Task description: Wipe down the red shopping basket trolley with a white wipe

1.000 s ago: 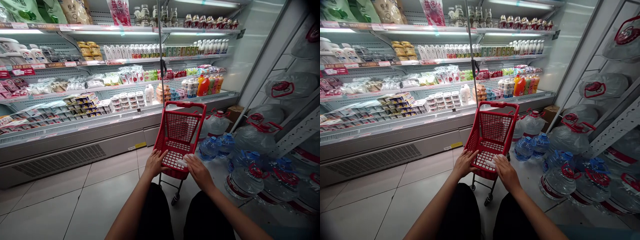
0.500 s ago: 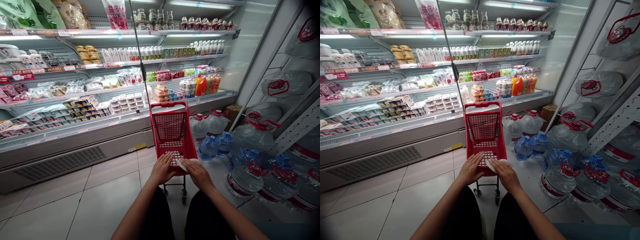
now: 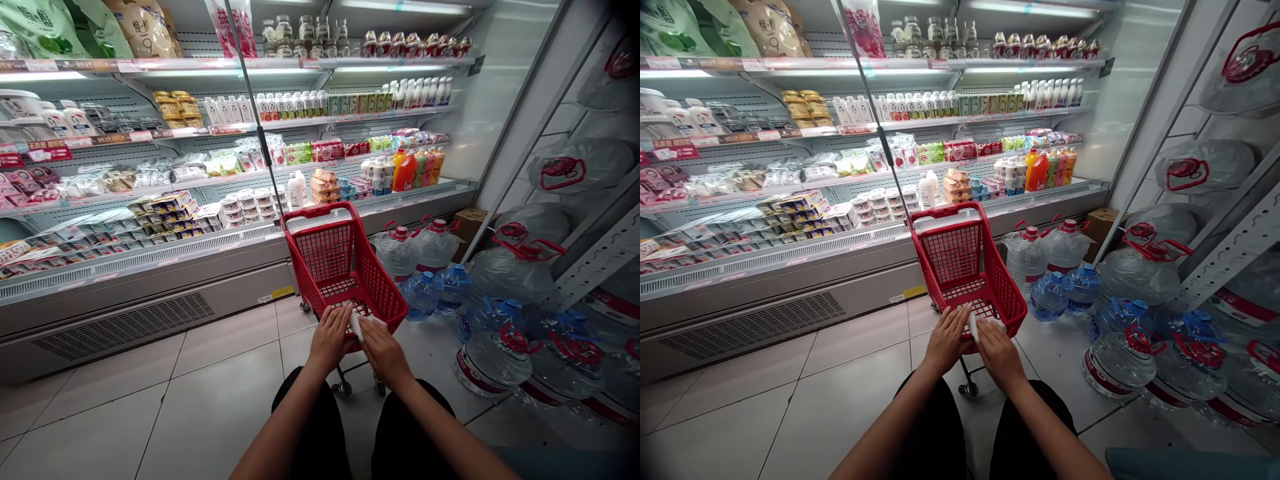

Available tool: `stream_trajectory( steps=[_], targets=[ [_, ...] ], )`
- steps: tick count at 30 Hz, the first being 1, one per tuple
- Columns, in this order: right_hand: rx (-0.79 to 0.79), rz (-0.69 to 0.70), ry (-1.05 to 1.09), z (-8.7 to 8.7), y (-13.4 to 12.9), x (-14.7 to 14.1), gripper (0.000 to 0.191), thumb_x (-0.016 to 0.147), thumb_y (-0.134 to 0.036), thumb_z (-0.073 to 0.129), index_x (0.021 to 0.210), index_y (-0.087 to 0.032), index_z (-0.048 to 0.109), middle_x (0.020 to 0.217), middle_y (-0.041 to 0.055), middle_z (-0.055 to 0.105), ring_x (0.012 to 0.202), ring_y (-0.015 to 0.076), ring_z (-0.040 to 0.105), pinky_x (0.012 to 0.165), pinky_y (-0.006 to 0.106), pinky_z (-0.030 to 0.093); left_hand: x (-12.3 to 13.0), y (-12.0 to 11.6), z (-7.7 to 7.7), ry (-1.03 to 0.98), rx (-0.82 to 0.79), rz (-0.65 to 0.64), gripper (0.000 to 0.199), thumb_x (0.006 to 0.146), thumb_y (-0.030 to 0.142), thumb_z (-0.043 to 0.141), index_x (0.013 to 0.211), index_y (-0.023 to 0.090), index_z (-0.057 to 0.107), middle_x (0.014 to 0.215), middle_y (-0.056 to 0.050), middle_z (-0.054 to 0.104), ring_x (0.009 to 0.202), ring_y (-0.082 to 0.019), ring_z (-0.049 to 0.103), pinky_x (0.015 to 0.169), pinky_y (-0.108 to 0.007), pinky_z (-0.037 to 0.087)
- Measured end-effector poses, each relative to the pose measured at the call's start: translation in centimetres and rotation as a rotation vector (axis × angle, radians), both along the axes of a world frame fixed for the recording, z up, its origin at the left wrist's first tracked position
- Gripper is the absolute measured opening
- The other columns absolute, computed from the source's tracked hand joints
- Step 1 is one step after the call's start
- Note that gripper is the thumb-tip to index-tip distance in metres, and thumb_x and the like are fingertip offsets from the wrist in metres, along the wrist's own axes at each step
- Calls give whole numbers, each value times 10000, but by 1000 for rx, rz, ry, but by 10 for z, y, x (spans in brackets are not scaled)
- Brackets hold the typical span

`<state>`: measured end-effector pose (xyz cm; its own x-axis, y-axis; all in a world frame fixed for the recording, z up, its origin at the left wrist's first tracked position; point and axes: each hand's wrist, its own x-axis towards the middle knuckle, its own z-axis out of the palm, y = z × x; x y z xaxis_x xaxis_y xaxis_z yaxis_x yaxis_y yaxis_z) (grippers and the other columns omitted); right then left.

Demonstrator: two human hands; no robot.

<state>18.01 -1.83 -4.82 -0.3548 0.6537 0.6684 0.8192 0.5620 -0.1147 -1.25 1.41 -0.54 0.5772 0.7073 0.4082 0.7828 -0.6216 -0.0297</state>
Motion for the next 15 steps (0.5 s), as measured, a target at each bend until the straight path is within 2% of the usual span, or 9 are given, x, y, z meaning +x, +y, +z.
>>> stream_trajectory(
  steps=[2,4,7,9,11,13,15],
  targets=[
    [14,13,-6,-2,-5,-14,568,1048,-193,401,1613,-168,354,1479,130,603,1389,267,560,1148,491,486,8,-4,1,-21,6,2,876,960,232,522,1672,141,21,1676,-111,341,1510,-242,396,1283,-441,246],
    [15,27,-25,-3,-7,-7,600,1047,-185,401,1637,-177,291,1499,124,584,1400,260,549,1162,493,474,7,-3,7,-25,-14,-66,895,966,296,543,1673,149,15,1698,-102,291,1541,-233,342,1282,-417,246],
    [-16,-5,-33,-3,-5,35,637,1058,-197,388,1663,-220,192,1563,90,520,1443,248,501,1205,507,425,-10,9,22,15,-33,-142,934,939,527,635,1672,242,132,1727,-63,214,1583,-254,238,1290,-438,230],
    [-39,-106,13,-4,-2,65,628,1070,-229,380,1665,-226,183,1577,89,503,1462,258,475,1216,527,405,-22,21,30,30,-23,-92,942,913,602,656,1663,290,180,1730,-45,207,1596,-279,190,1298,-482,198],
    [-49,-212,75,-5,0,81,607,1079,-266,376,1660,-203,212,1569,115,510,1465,276,471,1212,544,402,-25,29,34,34,-17,-41,951,902,603,674,1662,316,181,1726,-25,227,1599,-297,171,1302,-517,171],
    [-45,-262,113,-6,0,78,599,1083,-287,373,1655,-178,233,1547,142,531,1451,288,489,1209,558,398,-17,30,33,21,-17,-17,978,886,549,707,1665,324,160,1730,-7,214,1602,-312,151,1303,-531,164],
    [-32,-251,127,-7,-2,59,611,1082,-290,372,1660,-172,213,1529,154,548,1427,291,517,1205,560,399,1,24,26,-19,-12,12,1024,861,468,734,1672,301,130,1741,-12,165,1604,-333,124,1299,-536,178]
  ],
)
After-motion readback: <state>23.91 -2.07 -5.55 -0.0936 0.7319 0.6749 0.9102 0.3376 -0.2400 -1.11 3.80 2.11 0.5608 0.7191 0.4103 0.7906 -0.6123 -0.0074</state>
